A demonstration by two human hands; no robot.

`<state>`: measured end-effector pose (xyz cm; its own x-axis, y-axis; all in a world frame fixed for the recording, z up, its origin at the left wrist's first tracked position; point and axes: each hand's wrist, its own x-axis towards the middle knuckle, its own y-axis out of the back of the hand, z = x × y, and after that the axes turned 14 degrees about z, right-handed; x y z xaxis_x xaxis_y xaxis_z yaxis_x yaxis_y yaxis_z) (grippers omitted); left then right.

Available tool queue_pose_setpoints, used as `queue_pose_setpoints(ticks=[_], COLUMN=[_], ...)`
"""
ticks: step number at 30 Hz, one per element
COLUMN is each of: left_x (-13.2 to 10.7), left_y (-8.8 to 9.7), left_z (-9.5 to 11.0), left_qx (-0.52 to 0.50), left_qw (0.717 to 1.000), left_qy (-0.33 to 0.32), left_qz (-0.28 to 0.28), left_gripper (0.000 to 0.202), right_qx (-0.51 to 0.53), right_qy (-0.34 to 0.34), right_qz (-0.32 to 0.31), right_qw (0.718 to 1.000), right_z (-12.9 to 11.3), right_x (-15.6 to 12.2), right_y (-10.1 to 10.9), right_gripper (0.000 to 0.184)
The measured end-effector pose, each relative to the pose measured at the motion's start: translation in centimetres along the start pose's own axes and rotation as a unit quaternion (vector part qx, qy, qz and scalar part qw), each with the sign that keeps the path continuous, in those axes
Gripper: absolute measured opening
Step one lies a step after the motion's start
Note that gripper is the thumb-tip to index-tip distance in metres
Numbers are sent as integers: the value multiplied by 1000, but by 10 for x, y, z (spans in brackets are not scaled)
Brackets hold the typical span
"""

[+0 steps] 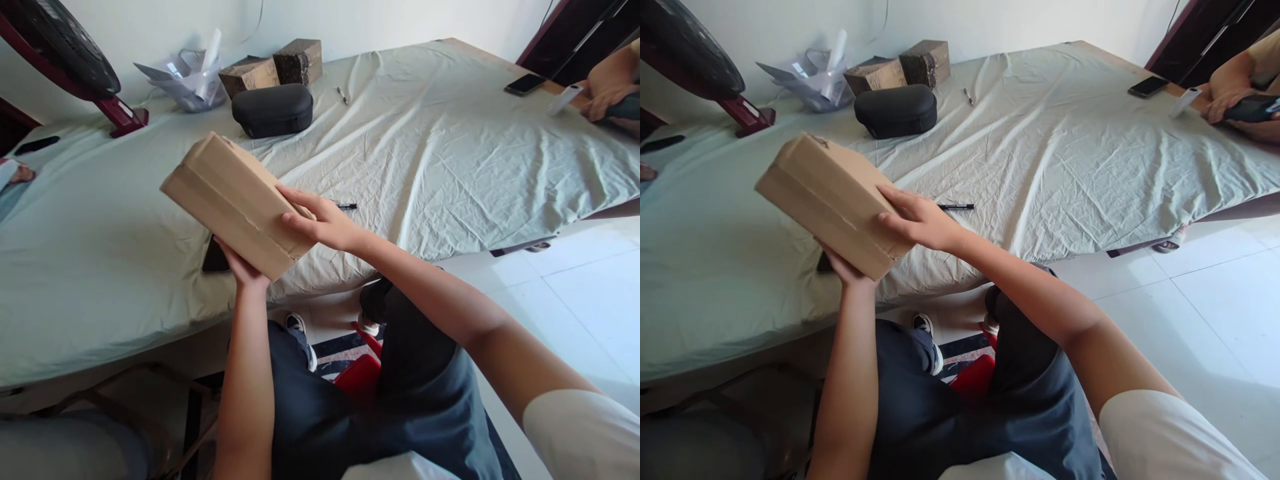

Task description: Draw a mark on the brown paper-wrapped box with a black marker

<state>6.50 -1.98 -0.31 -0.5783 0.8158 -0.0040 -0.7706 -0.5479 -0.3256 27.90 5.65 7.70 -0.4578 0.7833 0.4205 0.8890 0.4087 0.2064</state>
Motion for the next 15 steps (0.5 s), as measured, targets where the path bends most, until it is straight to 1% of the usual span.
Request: queue_pose_setpoints(ticks=[1,2,5,8,10,12,13,14,15], left_x=[-5,-9,-15,-14,-11,-4,1,5,10], left_y=[1,2,1,1,0,1,2,4,6], left_z=[-2,-4,-8,-4,2,5,5,3,1], left_qx=[-25,-39,-36,-26,-44,-66,-72,-70,-58], left_qw=[1000,999,999,998,998,998,997,997,996], left_qy=[-11,-19,-40,-58,-41,-12,-12,-26,-56], left_qz=[2,4,6,-8,-22,-13,2,22,46], left_gripper=[103,104,97,94,90,78,70,65,64], right_qx=[7,11,28,68,115,170,187,189,175], right_qy=[-21,-39,-72,-114,-168,-217,-225,-218,-196], right_qz=[7,15,24,45,50,15,-10,-29,-37], right_qw=[1000,999,997,990,978,961,956,957,964], right_z=[2,3,5,8,12,17,19,21,24], right_x=[0,-1,-1,2,4,7,8,9,10], right_y=[1,2,3,4,7,12,16,20,24], right_gripper=[92,94,95,99,98,87,81,78,78])
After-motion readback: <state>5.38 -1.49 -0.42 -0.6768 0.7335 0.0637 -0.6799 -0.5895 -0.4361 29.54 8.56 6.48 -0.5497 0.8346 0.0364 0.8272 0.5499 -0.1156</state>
